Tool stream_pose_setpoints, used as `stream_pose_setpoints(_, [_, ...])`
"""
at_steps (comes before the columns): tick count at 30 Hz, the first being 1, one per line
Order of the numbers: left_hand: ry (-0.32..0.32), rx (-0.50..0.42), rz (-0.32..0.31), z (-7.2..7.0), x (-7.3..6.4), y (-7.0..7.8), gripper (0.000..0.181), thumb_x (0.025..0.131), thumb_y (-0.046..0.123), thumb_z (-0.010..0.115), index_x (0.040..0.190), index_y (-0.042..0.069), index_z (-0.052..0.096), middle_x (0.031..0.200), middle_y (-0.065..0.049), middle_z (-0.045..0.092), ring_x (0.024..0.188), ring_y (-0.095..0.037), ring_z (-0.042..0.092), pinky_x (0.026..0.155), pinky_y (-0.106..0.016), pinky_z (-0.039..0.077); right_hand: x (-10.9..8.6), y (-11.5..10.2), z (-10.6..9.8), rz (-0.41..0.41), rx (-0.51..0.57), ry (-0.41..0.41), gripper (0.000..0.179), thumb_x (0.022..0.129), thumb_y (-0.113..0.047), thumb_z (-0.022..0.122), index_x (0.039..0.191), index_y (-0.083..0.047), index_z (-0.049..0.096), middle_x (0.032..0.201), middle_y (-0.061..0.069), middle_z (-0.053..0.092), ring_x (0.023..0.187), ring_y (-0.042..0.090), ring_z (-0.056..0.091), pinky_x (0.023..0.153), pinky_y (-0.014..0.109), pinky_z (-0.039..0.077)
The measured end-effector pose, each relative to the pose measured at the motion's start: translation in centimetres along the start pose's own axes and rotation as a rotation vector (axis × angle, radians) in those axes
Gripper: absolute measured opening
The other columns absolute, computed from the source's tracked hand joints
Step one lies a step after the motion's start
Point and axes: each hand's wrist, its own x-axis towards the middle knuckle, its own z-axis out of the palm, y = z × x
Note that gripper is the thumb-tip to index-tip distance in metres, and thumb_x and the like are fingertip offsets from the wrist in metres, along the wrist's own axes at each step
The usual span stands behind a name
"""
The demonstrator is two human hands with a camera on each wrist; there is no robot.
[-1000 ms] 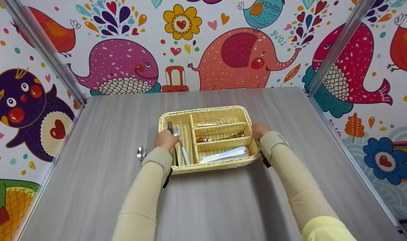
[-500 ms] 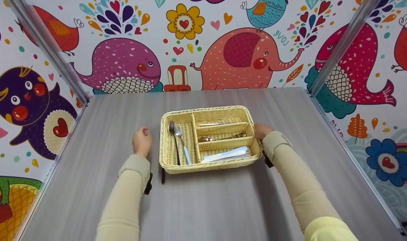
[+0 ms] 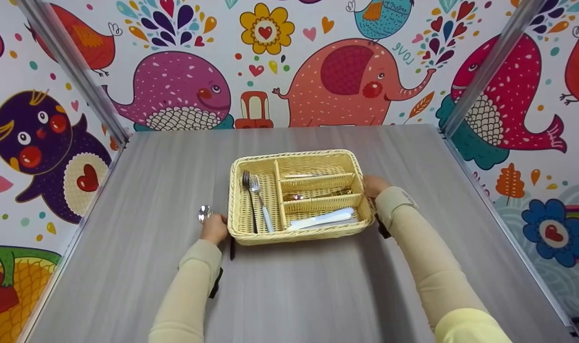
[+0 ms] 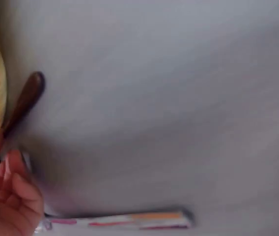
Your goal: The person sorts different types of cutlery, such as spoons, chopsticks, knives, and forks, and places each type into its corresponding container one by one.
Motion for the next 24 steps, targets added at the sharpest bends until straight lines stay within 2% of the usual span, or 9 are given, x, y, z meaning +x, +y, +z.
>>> stream_pose_setpoints(2, [-0.031, 0.010, -0.026, -2.7, -2.1, 3.2, 0.022, 0.076, 0.008, 0.054, 0.054, 0.008, 0.052, 0.058, -0.009, 0.055, 0.052, -0.022, 0.049, 0.049, -0.033, 0.042, 0.1, 0.0, 0.0, 0.038, -0.018, 0.005, 0.044, 0.081, -0.029, 0.060, 0.119, -0.008, 0.055, 0.108, 0.019, 0.062, 0.097, 0.037, 0.058, 0.084, 0.048, 0.047])
stream_pose_setpoints(4, [-0.095, 0.044, -0.092, -5.4, -4.0, 6.6, 0.025, 0.078, 0.005, 0.052, 0.054, 0.005, 0.050, 0.063, -0.015, 0.057, 0.059, -0.026, 0.052, 0.057, -0.039, 0.046, 1.0, 1.0, 0.8, 0.079, -0.032, 0.013, 0.045, 0.080, -0.025, 0.061, 0.120, -0.006, 0.054, 0.108, 0.020, 0.062, 0.097, 0.039, 0.058, 0.084, 0.051, 0.046])
stream_pose_setpoints(7, [-0.099, 0.081, -0.114, -7.4, -5.7, 8.7, 0.019, 0.080, 0.004, 0.049, 0.064, -0.004, 0.054, 0.077, -0.023, 0.061, 0.072, -0.033, 0.058, 0.069, -0.042, 0.048, 3.0, 3.7, 2.8, 0.095, -0.040, -0.006, 0.045, 0.082, -0.029, 0.060, 0.121, -0.008, 0.054, 0.111, 0.019, 0.062, 0.100, 0.039, 0.057, 0.086, 0.052, 0.045])
stream_pose_setpoints(11, [-0.125, 0.064, -0.220, -7.6, -5.9, 8.9, 0.026, 0.079, 0.006, 0.051, 0.090, -0.017, 0.056, 0.098, -0.034, 0.057, 0.089, -0.041, 0.057, 0.083, -0.048, 0.045, 6.0, 8.3, 5.7, 0.101, -0.035, -0.006, 0.040, 0.080, -0.034, 0.062, 0.113, -0.013, 0.058, 0.107, 0.016, 0.063, 0.097, 0.039, 0.058, 0.082, 0.054, 0.045])
stream_pose_setpoints(13, [-0.131, 0.022, -0.261, -7.8, -5.9, 8.8, 0.032, 0.077, 0.007, 0.053, 0.098, -0.018, 0.054, 0.103, -0.034, 0.056, 0.090, -0.039, 0.055, 0.084, -0.047, 0.045, 6.4, 8.9, 6.0, 0.104, -0.026, -0.009, 0.039, 0.079, -0.038, 0.062, 0.112, -0.016, 0.059, 0.106, 0.014, 0.063, 0.098, 0.037, 0.058, 0.083, 0.053, 0.045])
stream_pose_setpoints(15, [-0.135, -0.020, -0.279, -7.9, -5.8, 8.6, 0.034, 0.076, 0.005, 0.054, 0.101, -0.018, 0.053, 0.103, -0.034, 0.055, 0.085, -0.036, 0.054, 0.079, -0.044, 0.047, 6.0, 8.4, 5.6, 0.087, -0.023, -0.007, 0.041, 0.079, -0.040, 0.061, 0.112, -0.016, 0.059, 0.105, 0.014, 0.064, 0.097, 0.037, 0.058, 0.083, 0.053, 0.046])
stream_pose_setpoints(17, [-0.140, -0.074, -0.309, -8.3, -5.7, 8.7, 0.032, 0.076, 0.004, 0.055, 0.101, -0.016, 0.053, 0.097, -0.031, 0.056, 0.075, -0.031, 0.053, 0.069, -0.039, 0.051, 4.9, 6.7, 4.4, 0.073, -0.023, -0.009, 0.043, 0.081, -0.041, 0.059, 0.114, -0.013, 0.059, 0.106, 0.015, 0.064, 0.097, 0.037, 0.058, 0.083, 0.052, 0.046])
stream_pose_setpoints(20, [-0.151, -0.156, -0.361, -8.9, -5.6, 8.7, 0.018, 0.078, 0.001, 0.053, 0.090, -0.012, 0.054, 0.077, -0.019, 0.053, 0.057, -0.020, 0.050, 0.049, -0.028, 0.048, 3.7, 4.5, 3.0, 0.061, -0.027, -0.028, 0.047, 0.086, -0.040, 0.054, 0.120, -0.009, 0.057, 0.110, 0.019, 0.062, 0.101, 0.038, 0.057, 0.085, 0.052, 0.045])
stream_pose_setpoints(24, [-0.142, -0.207, -0.401, -9.6, -5.2, 8.6, 0.008, 0.079, 0.001, 0.049, 0.079, -0.005, 0.055, 0.058, -0.004, 0.046, 0.044, -0.011, 0.045, 0.042, -0.022, 0.044, 3.5, 4.1, 2.7, 0.074, -0.051, -0.007, 0.039, 0.085, -0.028, 0.056, 0.117, -0.006, 0.057, 0.106, 0.020, 0.063, 0.097, 0.038, 0.058, 0.082, 0.052, 0.047])
